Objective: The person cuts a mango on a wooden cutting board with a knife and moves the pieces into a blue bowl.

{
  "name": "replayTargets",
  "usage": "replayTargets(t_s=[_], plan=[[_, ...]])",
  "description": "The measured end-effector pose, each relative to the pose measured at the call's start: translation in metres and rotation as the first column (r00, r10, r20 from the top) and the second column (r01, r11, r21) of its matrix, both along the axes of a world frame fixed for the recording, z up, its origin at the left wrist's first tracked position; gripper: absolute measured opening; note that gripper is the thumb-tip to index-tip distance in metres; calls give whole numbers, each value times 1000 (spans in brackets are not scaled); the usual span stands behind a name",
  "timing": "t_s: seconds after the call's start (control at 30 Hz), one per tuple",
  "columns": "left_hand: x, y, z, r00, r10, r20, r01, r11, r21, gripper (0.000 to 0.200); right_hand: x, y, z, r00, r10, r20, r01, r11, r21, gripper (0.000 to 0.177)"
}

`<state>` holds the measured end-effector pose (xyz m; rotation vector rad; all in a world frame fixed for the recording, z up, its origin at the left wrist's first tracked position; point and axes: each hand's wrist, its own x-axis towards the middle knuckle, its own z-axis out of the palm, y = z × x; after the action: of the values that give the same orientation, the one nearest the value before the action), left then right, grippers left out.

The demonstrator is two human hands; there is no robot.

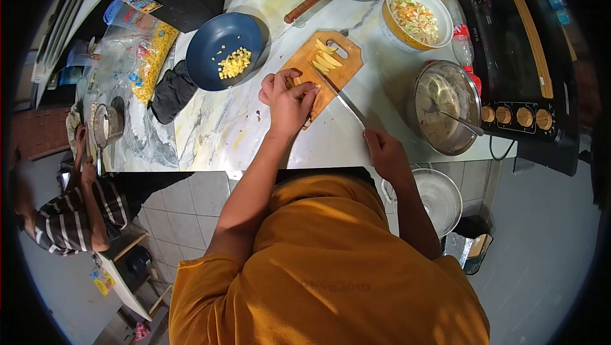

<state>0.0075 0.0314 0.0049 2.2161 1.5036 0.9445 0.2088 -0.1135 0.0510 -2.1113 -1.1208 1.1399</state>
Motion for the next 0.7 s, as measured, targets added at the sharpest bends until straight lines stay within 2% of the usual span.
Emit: replayTargets(t_s=[0.5,0.6,0.67,0.7], plan=[[-1,8,3,998,-63,-5,63,997,-33,13,2,1,-3,1000,6,-14,-5,1000,29,44],[-3,8,8,998,-64,16,64,997,-31,11,1,2,-2,999,1,-33,0,1000,29,44],[-8,10,13,991,-53,126,61,996,-60,11,0,2,-2,1000,4,-23,-3,999,40,44],[-12,11,17,991,-51,125,59,996,-60,11,1,2,-3,1000,6,-24,-5,999,40,44]])
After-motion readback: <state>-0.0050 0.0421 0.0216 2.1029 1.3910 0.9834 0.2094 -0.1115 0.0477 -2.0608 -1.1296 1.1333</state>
